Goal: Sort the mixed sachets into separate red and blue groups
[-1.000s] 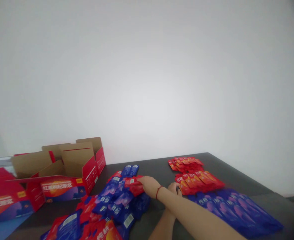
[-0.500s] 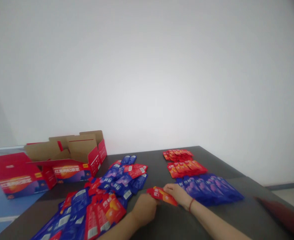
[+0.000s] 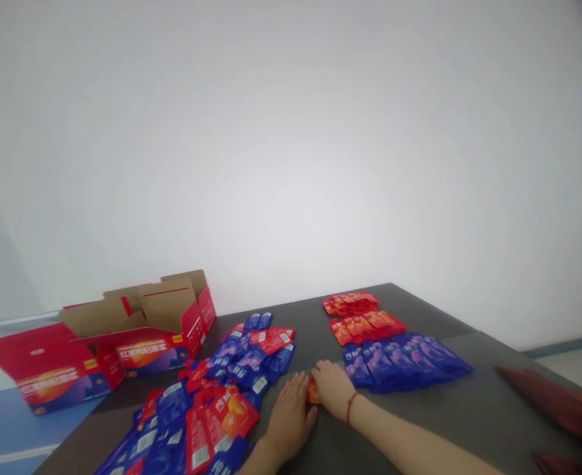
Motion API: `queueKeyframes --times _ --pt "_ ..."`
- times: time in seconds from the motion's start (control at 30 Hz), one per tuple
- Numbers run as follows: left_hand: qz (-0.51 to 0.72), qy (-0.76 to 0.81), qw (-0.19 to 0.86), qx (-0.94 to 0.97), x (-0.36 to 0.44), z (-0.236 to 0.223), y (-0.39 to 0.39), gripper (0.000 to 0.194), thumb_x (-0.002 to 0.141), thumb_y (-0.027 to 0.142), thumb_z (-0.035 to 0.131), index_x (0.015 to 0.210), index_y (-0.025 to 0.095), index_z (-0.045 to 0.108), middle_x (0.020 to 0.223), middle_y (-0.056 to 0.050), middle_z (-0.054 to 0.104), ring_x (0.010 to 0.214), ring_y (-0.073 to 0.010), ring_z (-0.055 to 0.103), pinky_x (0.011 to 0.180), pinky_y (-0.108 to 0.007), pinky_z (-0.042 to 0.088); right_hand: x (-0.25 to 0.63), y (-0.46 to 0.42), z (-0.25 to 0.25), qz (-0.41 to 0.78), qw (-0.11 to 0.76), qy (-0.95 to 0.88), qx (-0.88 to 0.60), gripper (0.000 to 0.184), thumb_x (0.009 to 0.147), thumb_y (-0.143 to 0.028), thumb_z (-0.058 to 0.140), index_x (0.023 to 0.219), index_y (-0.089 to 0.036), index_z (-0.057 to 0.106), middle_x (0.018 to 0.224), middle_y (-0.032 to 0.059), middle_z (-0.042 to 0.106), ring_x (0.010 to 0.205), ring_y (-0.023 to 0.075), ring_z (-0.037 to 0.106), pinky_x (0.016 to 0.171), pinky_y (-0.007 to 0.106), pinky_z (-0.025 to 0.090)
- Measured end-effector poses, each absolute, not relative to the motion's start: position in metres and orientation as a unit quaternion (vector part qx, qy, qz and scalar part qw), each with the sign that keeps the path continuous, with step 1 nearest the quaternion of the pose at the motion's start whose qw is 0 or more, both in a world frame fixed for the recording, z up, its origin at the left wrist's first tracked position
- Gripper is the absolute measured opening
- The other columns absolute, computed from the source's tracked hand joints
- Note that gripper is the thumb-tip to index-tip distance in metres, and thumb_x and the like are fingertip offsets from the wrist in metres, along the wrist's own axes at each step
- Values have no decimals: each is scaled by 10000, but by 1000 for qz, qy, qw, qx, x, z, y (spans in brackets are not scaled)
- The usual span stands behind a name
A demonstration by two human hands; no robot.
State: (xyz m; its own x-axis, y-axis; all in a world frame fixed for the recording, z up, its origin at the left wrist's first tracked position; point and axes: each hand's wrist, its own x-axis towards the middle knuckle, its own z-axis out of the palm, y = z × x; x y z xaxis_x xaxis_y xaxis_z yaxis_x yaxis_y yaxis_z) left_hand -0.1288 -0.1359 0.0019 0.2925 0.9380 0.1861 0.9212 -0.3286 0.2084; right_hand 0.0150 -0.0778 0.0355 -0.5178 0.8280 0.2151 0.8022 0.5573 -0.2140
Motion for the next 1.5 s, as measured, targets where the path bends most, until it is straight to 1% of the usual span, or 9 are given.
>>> queueKeyframes --times 0.17,0.33,0.7,0.83,1.0,1.1,1.23,1.37,1.5 --pt "155 585 5 796 -131 0 -135 537 808 268 425 1323 117 451 1402 -114 427 1315 -244 354 1100 -448 278 47 -68 40 -1 133 -869 -477 283 833 -193 480 1061 -125 633 1164 161 582 1132 282 482 972 411 319" --pt "151 591 14 793 -128 4 -135 546 800 253 416 1329 126 447 1406 -100 424 1316 -229 350 1106 -429 268 76 -56 27 -1 101 -863 -494 445 806 -305 546 1208 -115 571 1313 178 499 1233 328 403 1002 463 303" --pt "168 605 30 778 -123 4 -134 528 785 189 430 1308 138 471 1371 -102 462 1290 -237 366 1093 -405 247 109 -75 24 59 125 -883 -449 471 792 -254 516 1241 -115 553 1338 175 486 1240 306 420 1057 454 260" --pt "157 591 19 791 -122 13 -116 404 822 106 360 1144 194 588 1184 -78 598 1125 -209 507 982 -354 356 91 -75 38 99 167 -898 -394 501 776 -261 518 1262 -142 534 1357 150 471 1241 288 417 1056 453 264" --pt "183 607 42 772 -125 28 -89 299 894 181 326 932 195 622 919 -47 661 894 -175 588 777 -259 413 57 -58 40 231 231 -874 -359 609 662 -142 540 1270 -117 514 1287 140 542 1185 242 484 1016 342 337" --pt "255 595 113 753 -135 26 -81 235 866 233 397 812 179 619 788 -15 651 775 -164 588 689 -242 396 49 -44 32 338 273 -810 -394 403 622 -109 568 1015 -155 644 1046 85 669 998 228 592 900 319 424" --pt "292 557 307 714 -152 19 -74 238 749 382 572 797 152 609 666 14 617 621 -150 552 579 -233 376 48 -36 21 411 296 -752 -422 157 686 -150 535 821 -150 615 773 29 672 685 168 627 617 265 496" --pt "320 487 462 668 -160 14 -71 471 657 548 625 907 152 576 632 22 617 515 -125 512 510 -227 357 48 -42 17 587 346 -636 -362 220 725 -279 585 901 -148 603 814 43 676 690 159 636 588 261 511" --pt "332 487 491 642 -157 12 -72 538 637 631 617 871 151 557 537 33 585 443 -109 485 459 -215 314 45 -49 17 723 345 -525 -288 341 633 -365 715 861 -136 608 780 63 675 701 170 639 597 278 522"
